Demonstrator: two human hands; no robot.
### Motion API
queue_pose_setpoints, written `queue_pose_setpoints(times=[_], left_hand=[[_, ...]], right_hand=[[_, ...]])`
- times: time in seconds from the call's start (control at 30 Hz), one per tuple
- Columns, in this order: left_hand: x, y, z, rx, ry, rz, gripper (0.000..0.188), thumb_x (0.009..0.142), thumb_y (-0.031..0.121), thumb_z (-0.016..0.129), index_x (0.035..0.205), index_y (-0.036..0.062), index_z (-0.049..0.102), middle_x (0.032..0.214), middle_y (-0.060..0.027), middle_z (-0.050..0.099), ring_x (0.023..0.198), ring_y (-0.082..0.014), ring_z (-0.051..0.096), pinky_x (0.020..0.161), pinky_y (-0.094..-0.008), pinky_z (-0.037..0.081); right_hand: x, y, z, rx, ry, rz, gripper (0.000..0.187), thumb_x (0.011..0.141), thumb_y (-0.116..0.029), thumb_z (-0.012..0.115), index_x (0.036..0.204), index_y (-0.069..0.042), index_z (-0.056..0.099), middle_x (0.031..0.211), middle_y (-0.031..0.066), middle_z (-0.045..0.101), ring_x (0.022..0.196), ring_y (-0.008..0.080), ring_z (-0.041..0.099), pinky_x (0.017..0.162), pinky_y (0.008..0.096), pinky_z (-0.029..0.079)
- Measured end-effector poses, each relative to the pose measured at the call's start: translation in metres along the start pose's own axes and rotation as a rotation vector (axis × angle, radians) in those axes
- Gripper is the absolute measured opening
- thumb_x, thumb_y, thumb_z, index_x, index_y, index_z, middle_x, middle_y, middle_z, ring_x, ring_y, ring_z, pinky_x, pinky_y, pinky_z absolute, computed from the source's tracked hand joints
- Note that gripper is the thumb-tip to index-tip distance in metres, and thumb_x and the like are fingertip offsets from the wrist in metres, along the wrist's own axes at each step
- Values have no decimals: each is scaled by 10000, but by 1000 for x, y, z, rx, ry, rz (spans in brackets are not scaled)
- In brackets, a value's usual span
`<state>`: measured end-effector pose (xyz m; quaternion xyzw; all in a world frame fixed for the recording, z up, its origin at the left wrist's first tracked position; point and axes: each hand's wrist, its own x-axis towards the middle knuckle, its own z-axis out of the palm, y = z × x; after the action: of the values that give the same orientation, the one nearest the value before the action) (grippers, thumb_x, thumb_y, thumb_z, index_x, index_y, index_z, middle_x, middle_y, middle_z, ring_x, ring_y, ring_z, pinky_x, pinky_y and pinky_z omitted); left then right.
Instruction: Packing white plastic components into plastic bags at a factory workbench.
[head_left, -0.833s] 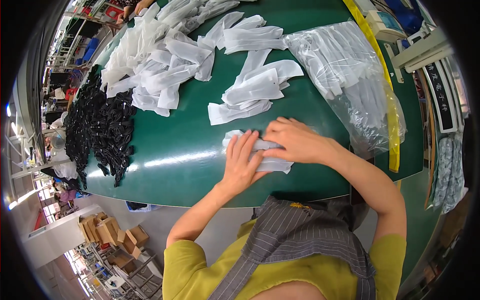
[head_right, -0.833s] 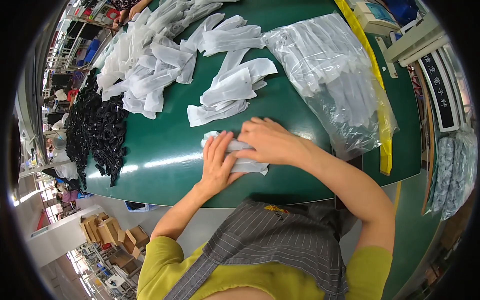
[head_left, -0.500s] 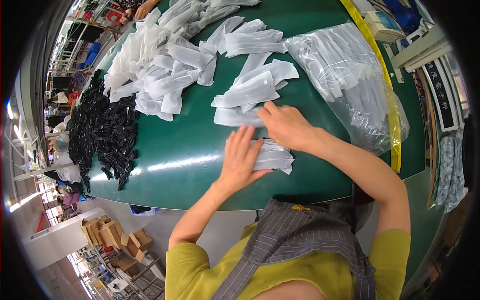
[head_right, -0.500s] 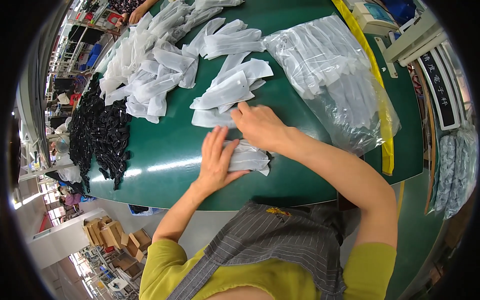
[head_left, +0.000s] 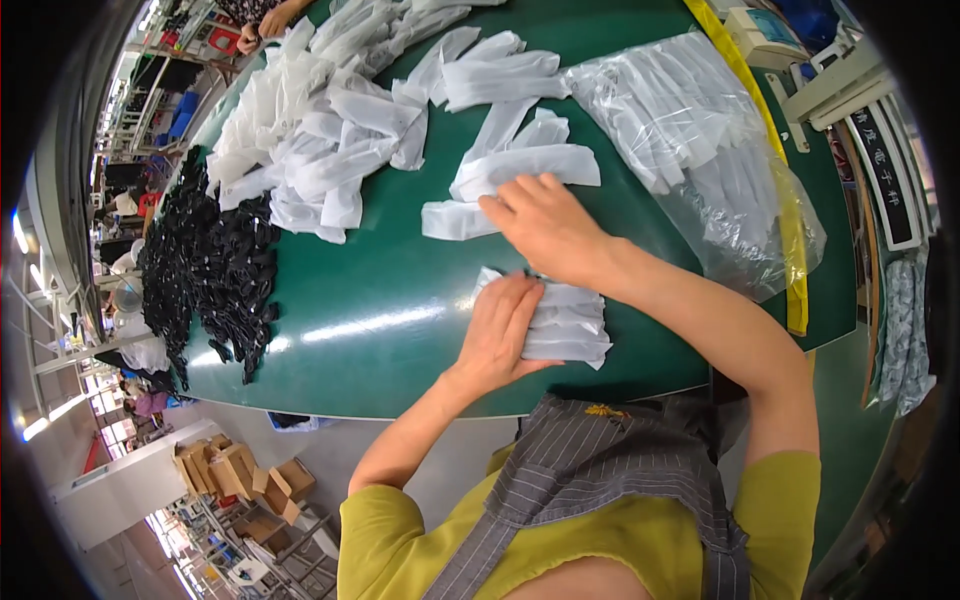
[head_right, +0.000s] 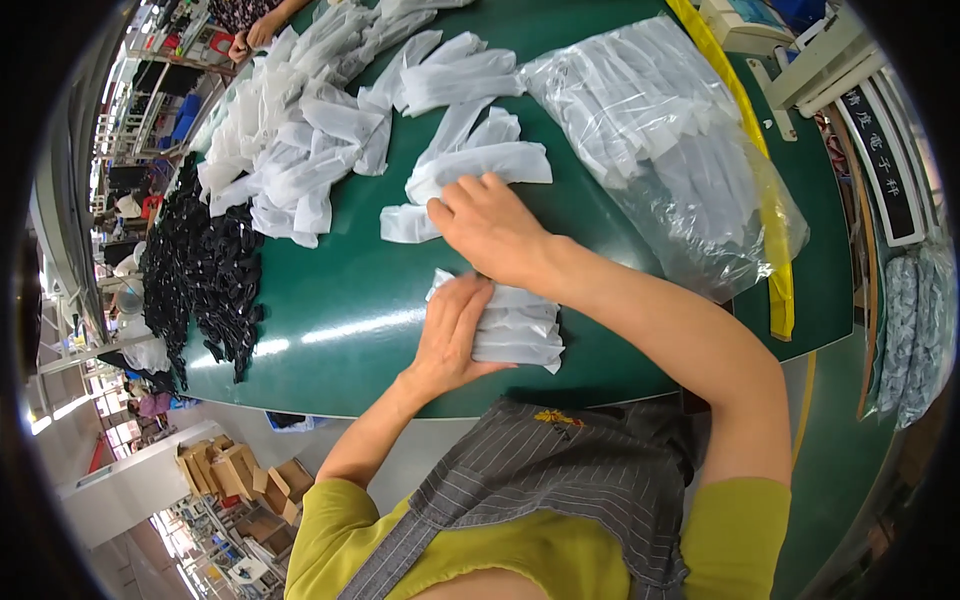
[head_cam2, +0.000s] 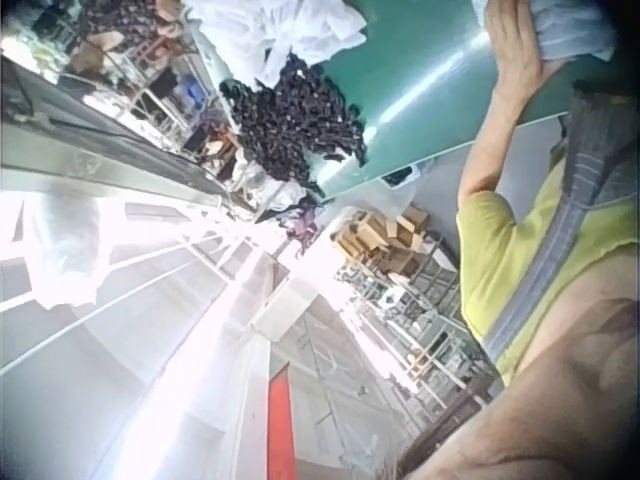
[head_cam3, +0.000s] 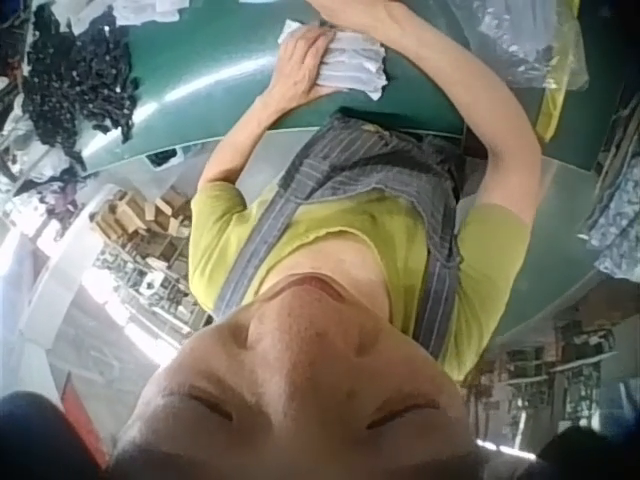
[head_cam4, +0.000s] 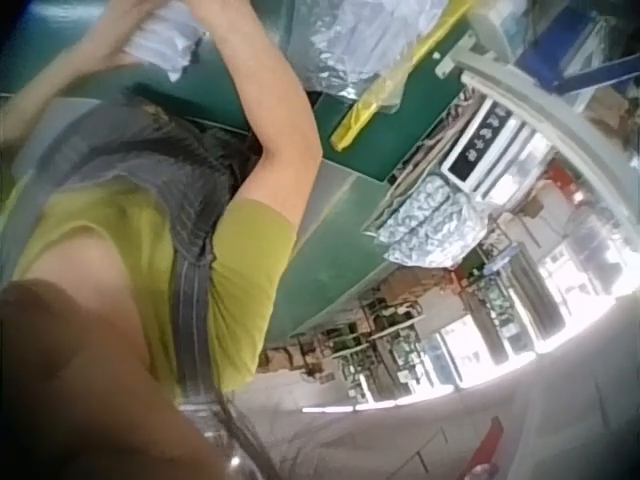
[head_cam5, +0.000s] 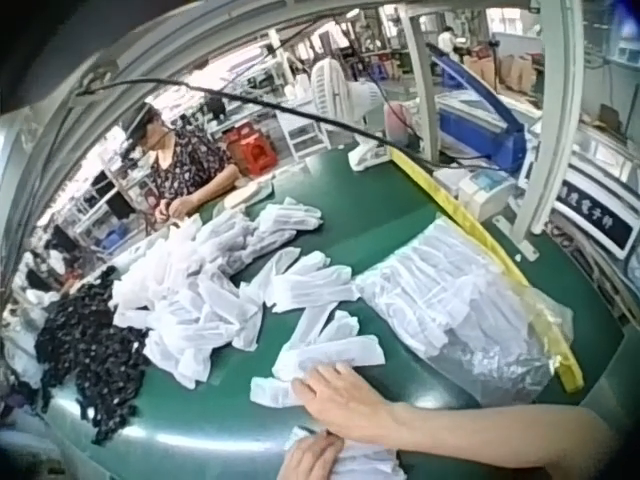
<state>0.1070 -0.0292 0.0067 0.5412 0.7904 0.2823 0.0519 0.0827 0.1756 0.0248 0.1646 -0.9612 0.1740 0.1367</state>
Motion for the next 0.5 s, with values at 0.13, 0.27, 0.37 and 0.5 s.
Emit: queue_pose_setpoints(times=[0.13,0.27,0.37,0.5], left_hand=[[-2,1,-16,131,-36,-51,935,591,465,852,1293,-48,511,1486,-280,333,1398,-471,304,1093,-575,303],[5,-5,-17,157,-54,-53,925,542,429,893,1271,-11,530,1520,-283,281,1410,-490,267,1096,-585,291],[3,-18,-15,-61,-80,-83,927,506,339,938,1272,40,511,1517,-271,259,1384,-488,300,1090,-558,320],[-6,-24,4,-218,-35,-73,1031,505,326,942,1353,28,437,1492,-273,291,1369,-484,321,1099,-540,327]], right_hand=[[-46,6,-9,575,-143,201,324,789,-8,621,1111,-38,616,1021,103,615,1011,299,564,906,420,434],[-74,2,-10,621,-98,123,332,834,-28,619,1165,-51,613,1137,92,635,1095,286,575,965,419,431],[-93,-1,-10,438,-108,55,412,831,-110,672,1220,-12,578,1238,139,599,1162,313,546,1002,439,409],[-101,-37,-39,135,-240,-14,807,744,-321,788,1375,38,436,1365,265,466,1227,375,479,1006,475,383]])
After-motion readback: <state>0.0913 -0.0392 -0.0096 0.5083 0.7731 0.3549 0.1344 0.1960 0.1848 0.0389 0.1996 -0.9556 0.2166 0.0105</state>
